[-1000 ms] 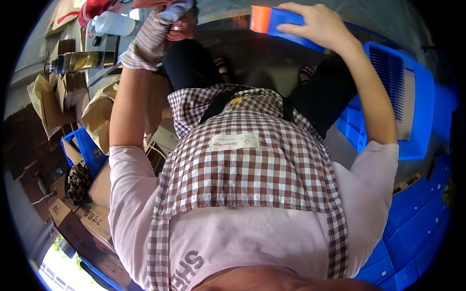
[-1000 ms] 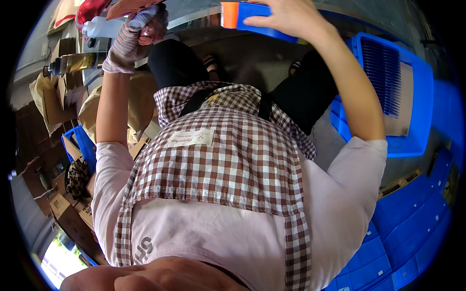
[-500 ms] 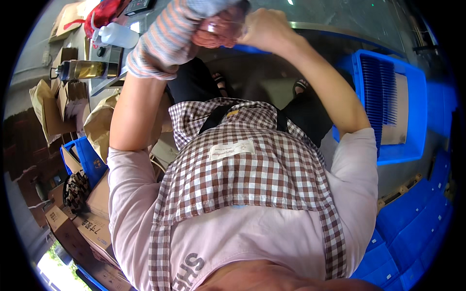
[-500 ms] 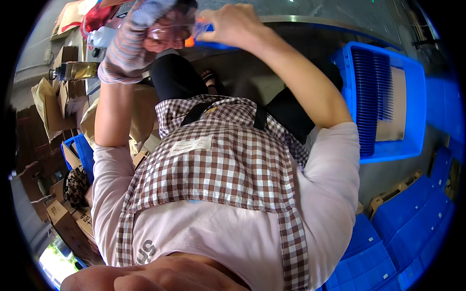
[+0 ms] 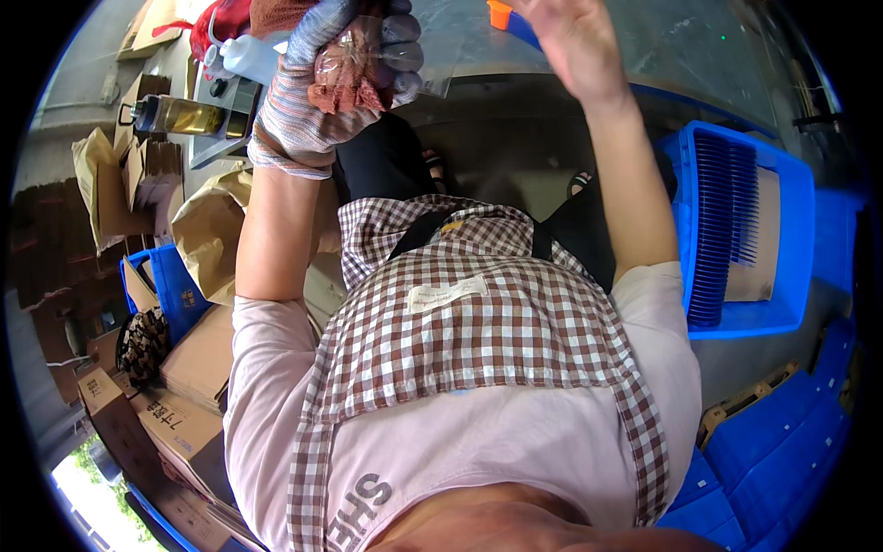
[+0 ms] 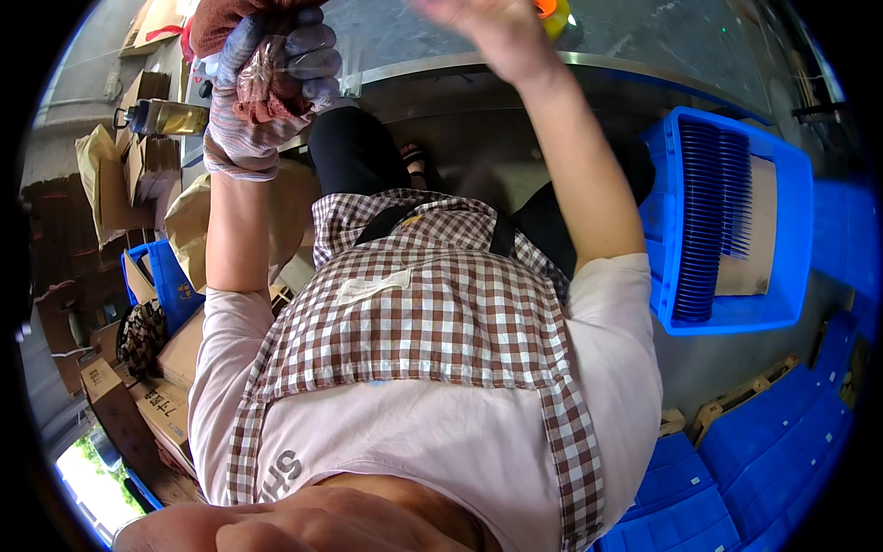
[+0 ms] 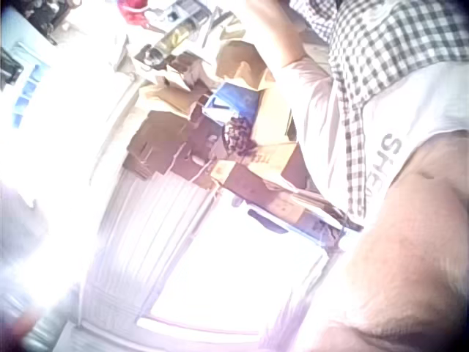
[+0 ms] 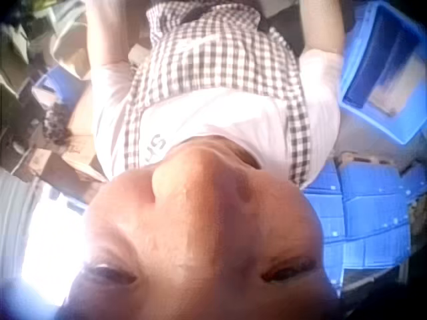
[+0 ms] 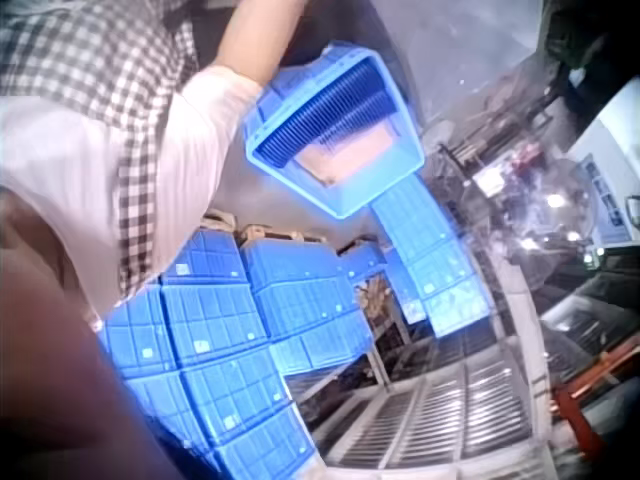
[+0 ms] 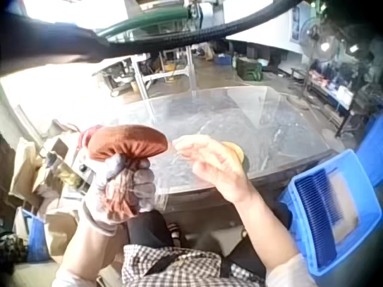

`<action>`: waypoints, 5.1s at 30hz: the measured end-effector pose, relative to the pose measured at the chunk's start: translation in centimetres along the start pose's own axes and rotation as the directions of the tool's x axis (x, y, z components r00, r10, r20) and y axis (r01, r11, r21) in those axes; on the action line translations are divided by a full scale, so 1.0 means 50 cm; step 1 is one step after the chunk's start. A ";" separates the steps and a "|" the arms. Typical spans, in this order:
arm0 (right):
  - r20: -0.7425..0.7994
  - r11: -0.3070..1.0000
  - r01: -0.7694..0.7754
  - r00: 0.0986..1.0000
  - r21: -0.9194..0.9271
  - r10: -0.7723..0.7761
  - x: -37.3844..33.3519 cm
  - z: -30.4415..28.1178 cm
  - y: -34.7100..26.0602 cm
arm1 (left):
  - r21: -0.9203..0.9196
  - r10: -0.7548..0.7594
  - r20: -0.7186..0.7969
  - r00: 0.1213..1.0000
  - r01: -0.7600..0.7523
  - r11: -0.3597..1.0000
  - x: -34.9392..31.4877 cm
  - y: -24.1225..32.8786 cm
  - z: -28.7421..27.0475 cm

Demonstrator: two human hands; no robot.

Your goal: The person wipes a metal table surface with a brown cloth and then wraps a small object in a clear plastic bag using a handheld tape dispenser. The person handles the cloth, the plastic bag, and the tape dispenser to complete the wrapping task.

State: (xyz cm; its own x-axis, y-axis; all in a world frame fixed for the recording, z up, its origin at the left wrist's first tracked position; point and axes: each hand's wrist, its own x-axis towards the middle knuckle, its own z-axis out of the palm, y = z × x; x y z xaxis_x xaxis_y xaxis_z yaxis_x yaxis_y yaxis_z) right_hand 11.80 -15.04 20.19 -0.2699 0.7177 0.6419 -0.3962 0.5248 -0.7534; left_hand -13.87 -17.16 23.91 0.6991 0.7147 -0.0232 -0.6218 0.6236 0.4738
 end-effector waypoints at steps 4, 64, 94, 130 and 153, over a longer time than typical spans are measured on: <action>0.282 0.949 0.139 0.958 -0.283 -0.056 0.013 0.031 -0.042 | -0.028 -0.053 0.108 0.993 0.056 0.998 0.015 0.003 -0.001; -0.172 0.411 -0.311 0.924 -0.857 0.341 -0.004 0.059 0.027 | 0.597 0.169 -0.179 0.969 -0.029 0.802 0.025 0.015 -0.146; -0.221 0.393 -0.261 0.965 -0.882 0.145 -0.005 0.040 0.051 | 0.751 0.395 -0.203 0.896 -0.116 0.650 0.061 -0.027 -0.036; -0.234 0.425 -0.317 0.943 -0.848 0.237 0.002 0.059 0.021 | 0.723 0.341 -0.065 0.938 -0.191 0.664 0.080 -0.013 -0.112; -0.213 0.442 -0.289 0.953 -0.849 0.214 0.030 0.036 0.012 | 0.835 0.349 0.039 0.936 -0.222 0.503 0.086 -0.037 -0.104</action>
State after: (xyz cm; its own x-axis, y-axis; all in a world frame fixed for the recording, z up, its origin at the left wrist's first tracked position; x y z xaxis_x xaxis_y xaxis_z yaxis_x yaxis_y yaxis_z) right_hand 9.57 -14.50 20.96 -0.1555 0.8941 0.4201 0.6482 0.4132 -0.6396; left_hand -11.55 -13.57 18.34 0.4512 0.8746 0.1776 -0.1729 -0.1096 0.9788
